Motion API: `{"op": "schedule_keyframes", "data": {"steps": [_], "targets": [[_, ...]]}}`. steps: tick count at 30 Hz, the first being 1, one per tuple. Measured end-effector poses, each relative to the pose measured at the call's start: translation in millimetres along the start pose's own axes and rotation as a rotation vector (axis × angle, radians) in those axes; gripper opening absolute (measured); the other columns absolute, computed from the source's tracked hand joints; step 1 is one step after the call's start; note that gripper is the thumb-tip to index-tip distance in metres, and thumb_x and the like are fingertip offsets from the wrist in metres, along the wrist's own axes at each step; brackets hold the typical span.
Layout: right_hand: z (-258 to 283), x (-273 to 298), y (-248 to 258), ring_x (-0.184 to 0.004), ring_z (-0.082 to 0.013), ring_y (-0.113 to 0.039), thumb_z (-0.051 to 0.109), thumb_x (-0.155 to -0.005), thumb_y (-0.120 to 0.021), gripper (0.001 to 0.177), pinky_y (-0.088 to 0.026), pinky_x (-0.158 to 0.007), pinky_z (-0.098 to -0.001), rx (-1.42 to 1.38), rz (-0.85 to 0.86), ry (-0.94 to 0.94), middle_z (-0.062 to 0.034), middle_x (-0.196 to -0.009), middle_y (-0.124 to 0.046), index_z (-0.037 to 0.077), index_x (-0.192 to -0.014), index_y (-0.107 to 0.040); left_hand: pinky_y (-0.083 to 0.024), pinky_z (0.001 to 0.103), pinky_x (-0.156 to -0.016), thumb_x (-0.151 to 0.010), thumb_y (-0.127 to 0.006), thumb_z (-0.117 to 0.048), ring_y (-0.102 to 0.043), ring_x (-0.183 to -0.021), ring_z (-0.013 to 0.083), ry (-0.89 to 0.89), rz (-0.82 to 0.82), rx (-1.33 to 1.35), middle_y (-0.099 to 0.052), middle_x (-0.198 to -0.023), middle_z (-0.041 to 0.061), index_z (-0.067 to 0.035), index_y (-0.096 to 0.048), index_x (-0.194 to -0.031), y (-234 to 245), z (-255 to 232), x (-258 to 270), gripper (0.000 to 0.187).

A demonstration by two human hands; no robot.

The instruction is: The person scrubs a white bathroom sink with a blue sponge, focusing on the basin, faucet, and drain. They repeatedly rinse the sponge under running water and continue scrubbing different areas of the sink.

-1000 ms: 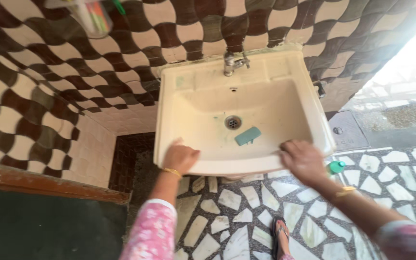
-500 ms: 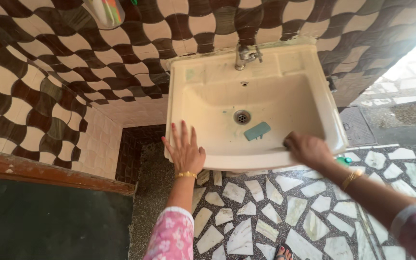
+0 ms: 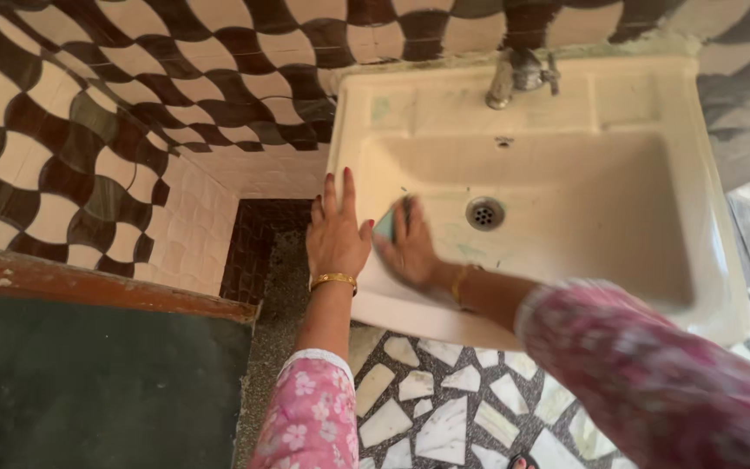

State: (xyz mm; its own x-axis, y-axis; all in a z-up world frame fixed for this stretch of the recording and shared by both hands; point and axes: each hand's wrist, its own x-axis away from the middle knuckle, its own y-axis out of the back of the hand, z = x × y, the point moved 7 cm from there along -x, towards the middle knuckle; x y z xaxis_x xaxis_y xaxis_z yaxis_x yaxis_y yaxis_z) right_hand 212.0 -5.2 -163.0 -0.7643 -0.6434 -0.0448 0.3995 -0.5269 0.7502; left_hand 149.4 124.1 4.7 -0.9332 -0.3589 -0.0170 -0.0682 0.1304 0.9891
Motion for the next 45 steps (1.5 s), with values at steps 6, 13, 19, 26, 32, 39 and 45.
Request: {"op": "schedule_keyframes", "data": {"steps": [6, 13, 19, 26, 32, 39, 45], "targets": [[-61.1, 109.1, 72.9, -0.156, -0.0294, -0.002, 0.040, -0.106, -0.040, 0.056, -0.008, -0.125, -0.0442, 0.483, 0.488, 0.722, -0.0149, -0.169, -0.008, 0.010, -0.153, -0.034, -0.058, 0.040, -0.089, -0.091, -0.070, -0.037, -0.053, -0.127, 0.0359, 0.030, 0.097, 0.036, -0.015, -0.170, 0.010, -0.026, -0.008, -0.164, 11.7, -7.8, -2.5, 0.097], [-95.2, 34.8, 85.7, -0.151, -0.0508, 0.012, 0.066, -0.092, -0.052, 0.104, 0.004, -0.122, -0.0587, 0.403, -0.095, -0.577, -0.0386, -0.160, 0.008, -0.003, -0.159, -0.012, -0.058, 0.039, -0.085, -0.092, -0.068, -0.037, -0.055, -0.122, 0.0356, -0.005, 0.021, -0.023, -0.018, -0.167, 0.012, -0.026, -0.012, -0.163, 5.8, -9.1, -6.9, 0.091], [40.7, -24.6, 8.3, -0.157, -0.0449, -0.012, 0.041, -0.105, -0.046, 0.077, -0.015, -0.128, -0.0481, -0.176, -0.270, 0.023, -0.0317, -0.169, -0.004, 0.000, -0.163, -0.018, -0.060, 0.036, -0.078, -0.096, -0.063, -0.038, -0.054, -0.124, 0.0364, -0.002, 0.027, -0.023, -0.018, -0.167, 0.012, -0.027, -0.012, -0.162, 1.3, -4.3, -13.0, 0.084], [-53.4, 106.8, 146.4, -0.149, -0.0383, -0.021, 0.025, -0.095, -0.049, 0.063, -0.018, -0.121, -0.0475, 0.395, 0.206, 0.582, -0.0214, -0.160, -0.023, 0.007, -0.153, -0.033, -0.060, 0.034, -0.073, -0.098, -0.057, -0.040, -0.056, -0.121, 0.0339, -0.006, 0.029, -0.005, -0.016, -0.167, 0.013, -0.028, -0.012, -0.162, 2.2, -5.8, -13.2, 0.080], [1.1, 14.0, 71.0, -0.157, -0.0352, -0.024, 0.021, -0.105, -0.045, 0.057, -0.024, -0.123, -0.0446, 0.456, -0.254, 0.223, -0.0217, -0.168, -0.026, 0.007, -0.159, -0.032, -0.059, 0.032, -0.071, -0.099, -0.056, -0.041, -0.057, -0.121, 0.0337, -0.008, 0.004, -0.051, -0.020, -0.166, 0.011, -0.028, -0.014, -0.162, -4.0, -6.4, -20.1, 0.078], [12.3, 73.1, 42.0, -0.159, -0.0336, -0.017, 0.027, -0.108, -0.043, 0.052, -0.017, -0.126, -0.0434, -0.267, 0.615, 0.421, -0.0143, -0.174, -0.012, 0.016, -0.159, -0.041, -0.059, 0.030, -0.067, -0.100, -0.056, -0.041, -0.060, -0.113, 0.0293, 0.018, 0.084, 0.000, -0.019, -0.169, 0.010, -0.030, -0.013, -0.163, -4.3, -6.5, -18.3, 0.077], [-24.7, 34.8, 111.5, -0.149, -0.0364, -0.026, 0.035, -0.099, -0.051, 0.057, -0.025, -0.120, -0.0452, 0.500, 0.143, 0.465, -0.0153, -0.163, -0.022, 0.018, -0.152, -0.042, -0.057, 0.029, -0.065, -0.098, -0.059, -0.038, -0.062, -0.104, 0.0263, 0.018, 0.062, 0.000, -0.018, -0.170, 0.010, -0.031, -0.014, -0.163, -4.6, -3.5, -25.8, 0.080]]}}
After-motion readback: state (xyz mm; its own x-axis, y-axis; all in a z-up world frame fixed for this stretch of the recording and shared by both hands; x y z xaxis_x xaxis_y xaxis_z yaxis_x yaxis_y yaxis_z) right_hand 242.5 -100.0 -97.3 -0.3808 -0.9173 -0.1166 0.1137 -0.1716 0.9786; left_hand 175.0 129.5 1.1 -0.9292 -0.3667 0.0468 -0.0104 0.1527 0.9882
